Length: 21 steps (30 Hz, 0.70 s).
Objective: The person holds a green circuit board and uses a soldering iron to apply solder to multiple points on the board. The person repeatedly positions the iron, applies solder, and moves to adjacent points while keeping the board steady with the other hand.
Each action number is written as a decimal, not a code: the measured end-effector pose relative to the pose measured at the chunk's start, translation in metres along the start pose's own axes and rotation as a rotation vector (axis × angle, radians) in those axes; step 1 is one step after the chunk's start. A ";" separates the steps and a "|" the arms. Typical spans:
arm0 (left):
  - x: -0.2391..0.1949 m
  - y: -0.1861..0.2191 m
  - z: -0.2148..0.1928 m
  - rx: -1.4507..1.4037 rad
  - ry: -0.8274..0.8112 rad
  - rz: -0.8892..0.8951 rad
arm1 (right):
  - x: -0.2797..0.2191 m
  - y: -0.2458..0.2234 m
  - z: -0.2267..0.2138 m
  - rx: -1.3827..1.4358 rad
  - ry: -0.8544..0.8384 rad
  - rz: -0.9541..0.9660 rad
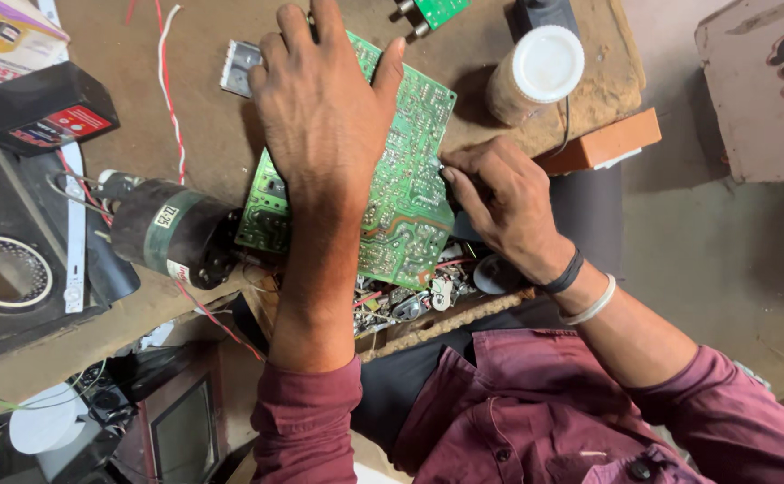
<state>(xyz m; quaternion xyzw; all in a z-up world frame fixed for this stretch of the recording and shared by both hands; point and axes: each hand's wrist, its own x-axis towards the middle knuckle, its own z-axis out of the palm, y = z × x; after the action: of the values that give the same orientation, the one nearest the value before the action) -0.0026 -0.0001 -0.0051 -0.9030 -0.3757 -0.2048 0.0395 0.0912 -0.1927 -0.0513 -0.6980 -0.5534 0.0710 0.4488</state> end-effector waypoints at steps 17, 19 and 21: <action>-0.001 0.000 0.000 0.011 0.010 -0.001 | 0.003 -0.003 -0.003 -0.019 -0.040 0.029; -0.001 0.001 0.000 0.008 0.010 0.001 | 0.002 -0.003 -0.004 -0.005 -0.040 0.033; -0.001 0.001 -0.001 0.017 0.035 0.000 | 0.004 -0.005 -0.004 0.010 -0.039 0.013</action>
<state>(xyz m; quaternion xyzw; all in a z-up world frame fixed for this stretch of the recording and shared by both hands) -0.0033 -0.0015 -0.0041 -0.8989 -0.3765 -0.2173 0.0539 0.0919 -0.1912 -0.0437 -0.6976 -0.5573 0.0903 0.4412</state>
